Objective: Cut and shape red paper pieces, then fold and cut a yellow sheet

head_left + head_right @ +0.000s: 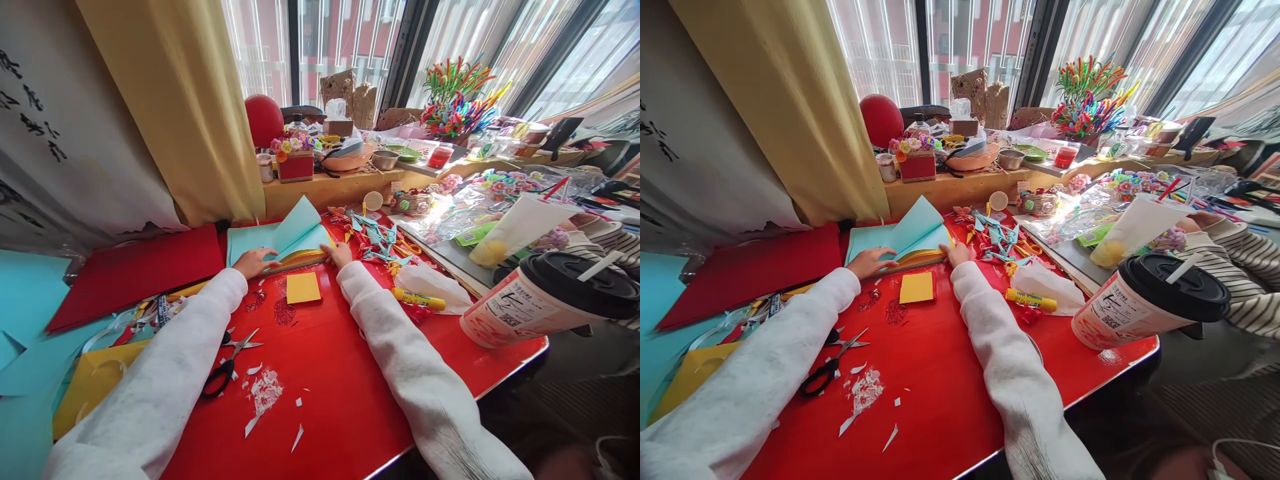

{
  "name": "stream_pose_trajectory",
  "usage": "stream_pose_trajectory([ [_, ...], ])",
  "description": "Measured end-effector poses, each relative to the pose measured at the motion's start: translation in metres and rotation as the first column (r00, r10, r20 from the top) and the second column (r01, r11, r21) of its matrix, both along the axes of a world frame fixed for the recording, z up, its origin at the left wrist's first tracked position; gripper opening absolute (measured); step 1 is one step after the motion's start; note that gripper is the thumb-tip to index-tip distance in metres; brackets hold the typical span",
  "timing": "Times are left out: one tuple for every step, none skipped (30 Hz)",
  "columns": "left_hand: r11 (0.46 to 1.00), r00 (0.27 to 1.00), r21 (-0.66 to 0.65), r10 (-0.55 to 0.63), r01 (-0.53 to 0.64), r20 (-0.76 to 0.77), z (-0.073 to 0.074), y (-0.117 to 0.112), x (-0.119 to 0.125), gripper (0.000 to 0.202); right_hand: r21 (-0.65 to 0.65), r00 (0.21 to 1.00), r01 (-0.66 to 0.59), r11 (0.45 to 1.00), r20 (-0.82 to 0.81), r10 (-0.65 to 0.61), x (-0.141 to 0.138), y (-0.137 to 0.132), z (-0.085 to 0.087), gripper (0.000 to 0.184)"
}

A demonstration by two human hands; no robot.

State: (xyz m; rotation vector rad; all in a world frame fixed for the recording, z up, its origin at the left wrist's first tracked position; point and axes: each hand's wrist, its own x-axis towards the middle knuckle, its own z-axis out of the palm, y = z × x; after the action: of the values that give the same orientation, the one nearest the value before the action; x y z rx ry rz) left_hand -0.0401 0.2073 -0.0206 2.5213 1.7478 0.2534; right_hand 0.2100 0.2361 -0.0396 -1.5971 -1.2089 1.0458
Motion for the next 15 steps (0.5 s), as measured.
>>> stream_pose_trajectory([
  [1.0, 1.0, 0.003, 0.002, -0.002, -0.004, -0.0004, 0.0001, 0.0003, 0.042, 0.0, 1.0, 0.001, 1.0, 0.005, -0.001, 0.0, 0.0005, 0.0, 0.032],
  [1.0, 1.0, 0.008, 0.008, -0.008, -0.008, -0.001, 0.0001, 0.0008, 0.04, 0.001, 1.0, 0.002, 1.0, 0.009, -0.002, 0.0001, 0.0009, 0.0, 0.034],
  [1.0, 1.0, 0.017, 0.02, -0.02, -0.014, -0.0017, 0.0, 0.0016, 0.038, 0.002, 1.0, 0.004, 1.0, 0.012, -0.004, 0.0002, 0.0013, 0.0001, 0.035],
  [0.999, 0.999, 0.028, 0.035, -0.034, -0.019, -0.0024, -0.0004, 0.0026, 0.037, 0.003, 1.0, 0.004, 1.0, 0.015, -0.004, 0.0004, 0.0017, 0.0001, 0.036],
  [0.998, 0.998, 0.041, 0.05, -0.049, -0.025, -0.003, -0.0011, 0.0037, 0.037, 0.004, 1.0, 0.005, 1.0, 0.018, -0.005, 0.0007, 0.0019, 0.0001, 0.037],
  [0.997, 0.998, 0.055, 0.06, -0.058, -0.029, -0.0033, -0.0021, 0.0049, 0.038, 0.005, 1.0, 0.005, 1.0, 0.02, -0.005, 0.0009, 0.0022, 0.0, 0.036],
  [0.996, 0.997, 0.065, 0.063, -0.061, -0.033, -0.0032, -0.0034, 0.0061, 0.039, 0.005, 1.0, 0.005, 1.0, 0.024, -0.005, 0.001, 0.0023, -0.0003, 0.036],
  [0.996, 0.998, 0.07, 0.057, -0.055, -0.036, -0.0027, -0.0048, 0.0071, 0.042, 0.005, 1.0, 0.004, 1.0, 0.027, -0.005, 0.001, 0.0025, -0.0007, 0.034],
  [0.996, 0.998, 0.072, 0.047, -0.044, -0.039, -0.0018, -0.0063, 0.0079, 0.046, 0.004, 1.0, 0.004, 1.0, 0.03, -0.004, 0.0008, 0.0025, -0.0012, 0.033],
  [0.997, 0.998, 0.072, 0.037, -0.034, -0.041, -0.0007, -0.0074, 0.0085, 0.05, 0.003, 0.999, 0.002, 1.0, 0.033, -0.002, 0.0006, 0.0024, -0.0017, 0.033],
  [0.997, 0.999, 0.073, 0.031, -0.028, -0.041, 0.0005, -0.0082, 0.0089, 0.055, 0.001, 0.999, 0.001, 1.0, 0.036, -0.001, 0.0003, 0.0022, -0.0021, 0.033],
  [0.997, 0.999, 0.078, 0.03, -0.027, -0.036, 0.0016, -0.0085, 0.0092, 0.059, 0.0, 0.999, 0.0, 1.0, 0.039, 0.0, -0.0001, 0.0017, -0.0022, 0.035],
  [0.996, 0.999, 0.085, 0.029, -0.027, -0.024, 0.0025, -0.0083, 0.0093, 0.063, 0.002, 0.999, 0.001, 1.0, 0.041, -0.001, -0.0005, 0.0009, -0.0021, 0.038],
  [0.995, 1.0, 0.094, 0.022, -0.021, -0.005, 0.003, -0.0075, 0.0094, 0.066, 0.006, 0.999, 0.002, 1.0, 0.044, -0.003, -0.0008, -0.0003, -0.0015, 0.041],
  [0.995, 1.0, 0.1, 0.012, -0.014, 0.021, 0.0031, -0.0063, 0.0095, 0.069, 0.014, 0.999, 0.006, 1.0, 0.046, -0.007, -0.001, -0.0019, -0.0004, 0.045],
])
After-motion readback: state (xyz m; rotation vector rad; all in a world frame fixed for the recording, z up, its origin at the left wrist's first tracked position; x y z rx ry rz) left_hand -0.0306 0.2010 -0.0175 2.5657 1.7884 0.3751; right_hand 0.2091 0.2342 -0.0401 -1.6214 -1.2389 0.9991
